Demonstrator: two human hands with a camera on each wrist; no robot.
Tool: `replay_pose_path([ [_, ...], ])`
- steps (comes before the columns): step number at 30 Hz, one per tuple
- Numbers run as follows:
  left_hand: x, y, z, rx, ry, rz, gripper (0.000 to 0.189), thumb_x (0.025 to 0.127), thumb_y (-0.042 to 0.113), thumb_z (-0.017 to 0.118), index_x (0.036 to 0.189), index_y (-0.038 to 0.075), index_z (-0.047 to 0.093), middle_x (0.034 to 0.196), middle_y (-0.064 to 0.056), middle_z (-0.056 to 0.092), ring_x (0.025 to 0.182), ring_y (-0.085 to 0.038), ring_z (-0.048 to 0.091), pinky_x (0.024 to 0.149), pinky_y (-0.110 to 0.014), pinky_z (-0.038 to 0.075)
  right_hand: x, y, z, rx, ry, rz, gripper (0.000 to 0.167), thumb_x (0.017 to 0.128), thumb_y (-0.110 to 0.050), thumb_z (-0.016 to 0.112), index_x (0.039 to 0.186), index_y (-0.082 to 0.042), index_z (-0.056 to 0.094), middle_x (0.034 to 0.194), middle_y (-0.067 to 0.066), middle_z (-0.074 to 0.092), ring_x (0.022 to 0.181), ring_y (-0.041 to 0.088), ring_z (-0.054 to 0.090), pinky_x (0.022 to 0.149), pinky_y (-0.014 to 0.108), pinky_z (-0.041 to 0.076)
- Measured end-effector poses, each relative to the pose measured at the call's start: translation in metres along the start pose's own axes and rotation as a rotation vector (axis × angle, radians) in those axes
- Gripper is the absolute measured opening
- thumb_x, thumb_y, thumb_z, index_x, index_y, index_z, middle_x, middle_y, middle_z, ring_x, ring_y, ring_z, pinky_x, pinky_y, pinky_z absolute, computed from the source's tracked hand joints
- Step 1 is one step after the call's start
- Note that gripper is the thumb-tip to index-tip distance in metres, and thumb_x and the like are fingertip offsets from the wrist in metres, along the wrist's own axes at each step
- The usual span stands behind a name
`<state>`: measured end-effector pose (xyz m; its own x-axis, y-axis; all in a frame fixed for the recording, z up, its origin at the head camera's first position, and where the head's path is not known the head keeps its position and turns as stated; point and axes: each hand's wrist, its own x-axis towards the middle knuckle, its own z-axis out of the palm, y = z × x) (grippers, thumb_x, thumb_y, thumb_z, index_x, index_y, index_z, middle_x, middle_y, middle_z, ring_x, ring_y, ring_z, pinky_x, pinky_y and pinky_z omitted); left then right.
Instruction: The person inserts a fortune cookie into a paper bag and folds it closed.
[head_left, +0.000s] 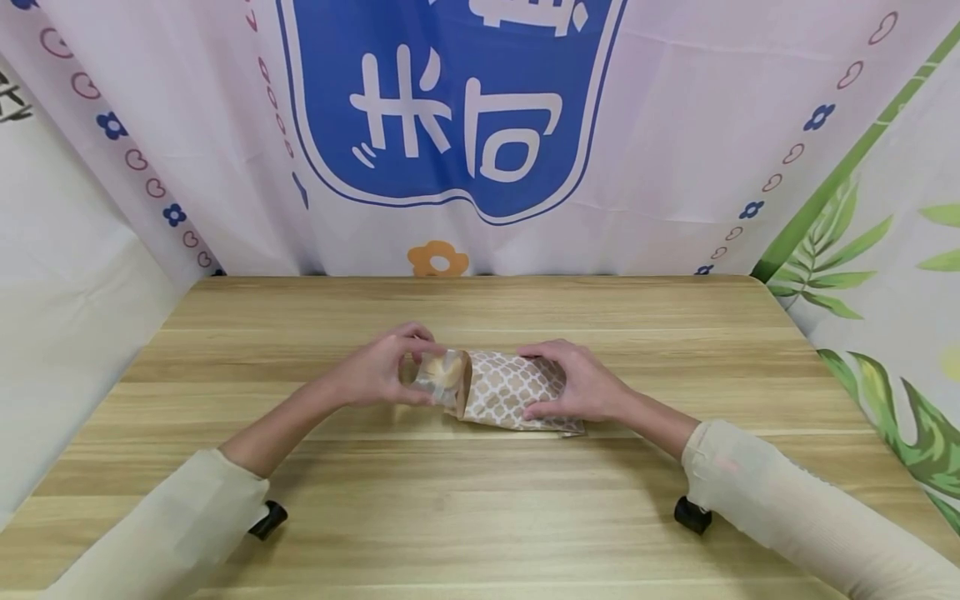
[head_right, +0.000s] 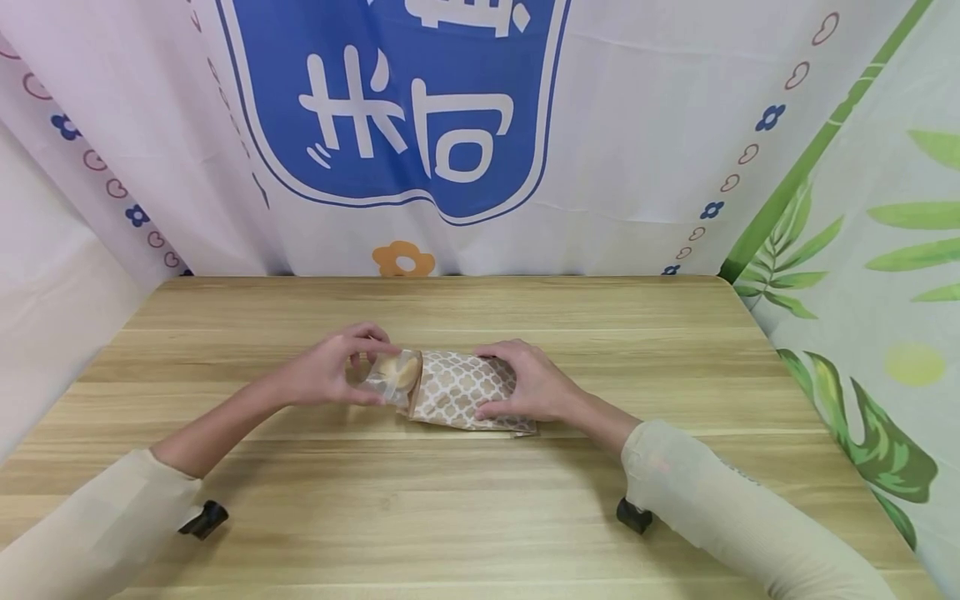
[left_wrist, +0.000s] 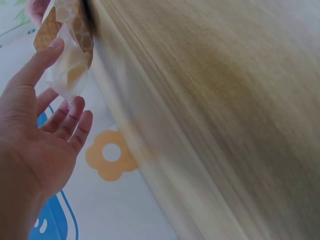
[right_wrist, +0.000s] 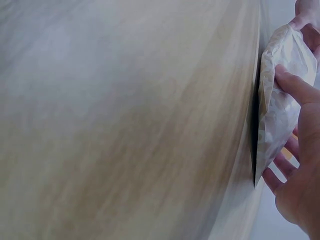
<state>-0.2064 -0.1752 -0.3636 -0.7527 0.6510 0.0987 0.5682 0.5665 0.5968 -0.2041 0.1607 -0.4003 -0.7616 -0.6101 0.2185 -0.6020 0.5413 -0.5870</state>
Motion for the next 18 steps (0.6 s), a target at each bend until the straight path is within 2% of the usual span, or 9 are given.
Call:
replay_pose_path([
  [8, 0.0003, 0.0019, 0.0002, 0.048, -0.011, -0.002, 0.067, 0.073, 0.022, 0.095, 0.129, -0.004, 0.068, 0.125, -0.016, 0.059, 0.106, -0.030, 0.062, 0.090, -0.047, 0.057, 0.0009, -0.0005, -0.0003, 0.005, -0.005, -0.002, 0.088, 0.069, -0.036, 0.097, 0.141, -0.001, 0.060, 0.140, 0.015, 0.063, 0.131, 0.036, 0.057, 0.114, 0.054, 0.042],
  [18, 0.0023, 0.0058, 0.0037, 0.060, 0.001, -0.022, 0.066, 0.074, 0.027, 0.095, 0.129, -0.001, 0.070, 0.126, -0.014, 0.060, 0.104, -0.028, 0.062, 0.085, -0.045, 0.057, -0.0002, 0.0007, 0.0004, 0.001, 0.000, 0.002, 0.088, 0.069, -0.037, 0.097, 0.141, -0.003, 0.060, 0.141, 0.015, 0.063, 0.131, 0.035, 0.057, 0.113, 0.054, 0.042],
])
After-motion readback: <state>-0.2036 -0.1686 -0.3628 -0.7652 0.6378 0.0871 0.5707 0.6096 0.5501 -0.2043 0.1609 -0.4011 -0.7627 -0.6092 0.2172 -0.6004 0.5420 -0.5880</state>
